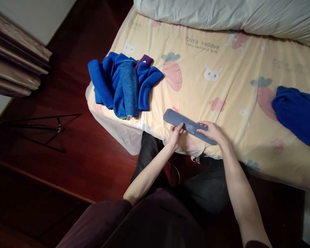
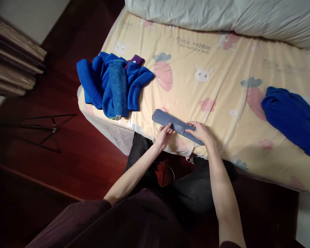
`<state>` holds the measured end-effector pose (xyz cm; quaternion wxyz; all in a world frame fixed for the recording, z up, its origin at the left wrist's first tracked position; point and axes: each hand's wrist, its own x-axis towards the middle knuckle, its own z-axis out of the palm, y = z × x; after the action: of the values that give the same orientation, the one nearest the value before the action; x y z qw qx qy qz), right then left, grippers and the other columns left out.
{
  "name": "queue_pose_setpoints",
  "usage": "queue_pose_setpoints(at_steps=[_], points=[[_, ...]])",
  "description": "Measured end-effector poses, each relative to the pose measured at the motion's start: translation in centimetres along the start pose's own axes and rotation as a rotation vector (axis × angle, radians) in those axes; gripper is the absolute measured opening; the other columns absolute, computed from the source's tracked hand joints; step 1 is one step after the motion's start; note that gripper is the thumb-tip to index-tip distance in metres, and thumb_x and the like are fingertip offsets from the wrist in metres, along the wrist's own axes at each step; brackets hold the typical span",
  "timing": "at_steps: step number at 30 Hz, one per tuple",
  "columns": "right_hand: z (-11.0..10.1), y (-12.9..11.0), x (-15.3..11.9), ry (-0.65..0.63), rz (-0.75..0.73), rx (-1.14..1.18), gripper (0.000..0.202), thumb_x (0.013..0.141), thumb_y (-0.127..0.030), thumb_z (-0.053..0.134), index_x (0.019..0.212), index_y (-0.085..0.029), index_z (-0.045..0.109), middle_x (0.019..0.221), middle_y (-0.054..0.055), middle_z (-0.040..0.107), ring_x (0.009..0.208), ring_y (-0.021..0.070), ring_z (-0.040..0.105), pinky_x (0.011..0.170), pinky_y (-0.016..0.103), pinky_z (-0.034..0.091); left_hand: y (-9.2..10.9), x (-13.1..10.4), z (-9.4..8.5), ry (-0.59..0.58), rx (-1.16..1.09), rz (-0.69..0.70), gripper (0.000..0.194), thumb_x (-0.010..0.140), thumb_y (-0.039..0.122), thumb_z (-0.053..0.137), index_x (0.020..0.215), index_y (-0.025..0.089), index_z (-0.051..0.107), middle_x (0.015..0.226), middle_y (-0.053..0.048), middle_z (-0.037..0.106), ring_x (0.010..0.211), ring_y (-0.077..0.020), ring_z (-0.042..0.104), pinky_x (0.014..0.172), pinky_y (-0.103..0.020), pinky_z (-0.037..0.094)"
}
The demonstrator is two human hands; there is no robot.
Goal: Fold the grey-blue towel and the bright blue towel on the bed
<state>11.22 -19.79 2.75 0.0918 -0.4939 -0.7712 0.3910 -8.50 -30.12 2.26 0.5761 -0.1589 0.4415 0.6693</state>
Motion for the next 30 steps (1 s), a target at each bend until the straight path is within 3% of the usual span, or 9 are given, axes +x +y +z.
queue_pose_setpoints(at_steps=[3,5,10,13,16,18,20,25,30], points=[[0.0,0.0,0.4,0.000,0.038,0.052,0.041,0.077,-0.024,0.091,0.118,-0.024,0.084,0.112,0.008,0.084,0.102,0.0280,0.079,0.094,0.042,0.065,0.0,0.7,1.1,-0.034,0.039,0.125,0.051,0.073,0.019,0.098,0.092,0.022,0.051,0.081,0.007,0.064,0.073,-0.0081,0.065,0.085,-0.024,0.053],[-0.1,-0.1,0.4,0.014,0.027,0.094,0.044,0.072,-0.023,0.094,0.115,-0.022,0.085,0.110,0.009,0.084,0.096,0.0271,0.078,0.091,0.042,0.065,0.6,1.2,2.0,-0.062,0.066,0.121,0.053,0.067,0.025,0.102,0.095,0.020,0.057,0.085,0.003,0.067,0.079,-0.0116,0.066,0.085,-0.027,0.054],[-0.5,-2.5,-0.1,0.019,-0.025,0.267,0.054,0.069,-0.036,0.095,0.117,-0.018,0.079,0.119,0.012,0.080,0.108,0.0290,0.076,0.101,0.046,0.063,4.3,0.8,4.0,-0.273,0.242,0.216,0.057,0.060,0.040,0.104,0.097,0.017,0.067,0.095,-0.005,0.073,0.091,-0.0191,0.070,0.090,-0.034,0.057],[0.1,-6.4,0.3,0.001,-0.065,0.344,0.069,0.065,-0.039,0.097,0.126,-0.020,0.071,0.120,0.011,0.077,0.111,0.0294,0.076,0.100,0.046,0.064,8.1,-0.5,5.8,-0.434,0.387,0.374,0.052,0.061,0.042,0.102,0.094,0.017,0.070,0.097,-0.007,0.074,0.094,-0.0221,0.071,0.093,-0.038,0.058],[2.0,-11.6,2.1,0.148,-0.069,0.382,0.094,0.054,-0.036,0.102,0.137,-0.020,0.060,0.124,0.012,0.076,0.113,0.0313,0.075,0.096,0.044,0.066,12.4,-2.3,8.0,-0.586,0.583,0.528,0.050,0.061,0.040,0.101,0.096,0.016,0.072,0.098,-0.009,0.076,0.096,-0.0256,0.073,0.095,-0.043,0.059],[3.6,-14.9,4.0,0.241,-0.073,0.427,0.090,0.049,-0.035,0.103,0.128,-0.018,0.064,0.121,0.013,0.077,0.114,0.0339,0.075,0.094,0.042,0.067,15.3,-3.4,9.3,-0.650,0.716,0.649,0.050,0.060,0.036,0.101,0.095,0.015,0.073,0.096,-0.009,0.076,0.093,-0.0260,0.073,0.093,-0.043,0.059],[5.2,-17.6,6.0,0.266,-0.087,0.477,0.073,0.050,-0.034,0.102,0.113,-0.017,0.069,0.112,0.012,0.078,0.114,0.0351,0.075,0.092,0.040,0.067,18.0,-4.1,10.0,-0.674,0.825,0.770,0.047,0.058,0.032,0.100,0.093,0.013,0.074,0.091,-0.007,0.075,0.088,-0.0249,0.072,0.088,-0.041,0.059],[8.0,-21.3,9.8,0.254,-0.151,0.556,0.048,0.053,-0.030,0.099,0.092,-0.017,0.073,0.092,0.008,0.080,0.104,0.0342,0.077,0.081,0.037,0.067,22.7,-3.5,9.1,-0.646,0.924,0.929,0.040,0.058,0.031,0.094,0.087,0.013,0.073,0.086,-0.005,0.073,0.082,-0.0224,0.070,0.080,-0.037,0.059],[9.9,-22.2,11.2,0.275,-0.194,0.615,0.053,0.048,-0.042,0.100,0.087,-0.021,0.071,0.090,0.006,0.079,0.096,0.0320,0.076,0.080,0.040,0.065,23.6,-1.5,6.8,-0.576,0.952,0.927,0.038,0.057,0.031,0.090,0.086,0.013,0.073,0.086,-0.006,0.074,0.081,-0.0223,0.069,0.079,-0.036,0.059]])
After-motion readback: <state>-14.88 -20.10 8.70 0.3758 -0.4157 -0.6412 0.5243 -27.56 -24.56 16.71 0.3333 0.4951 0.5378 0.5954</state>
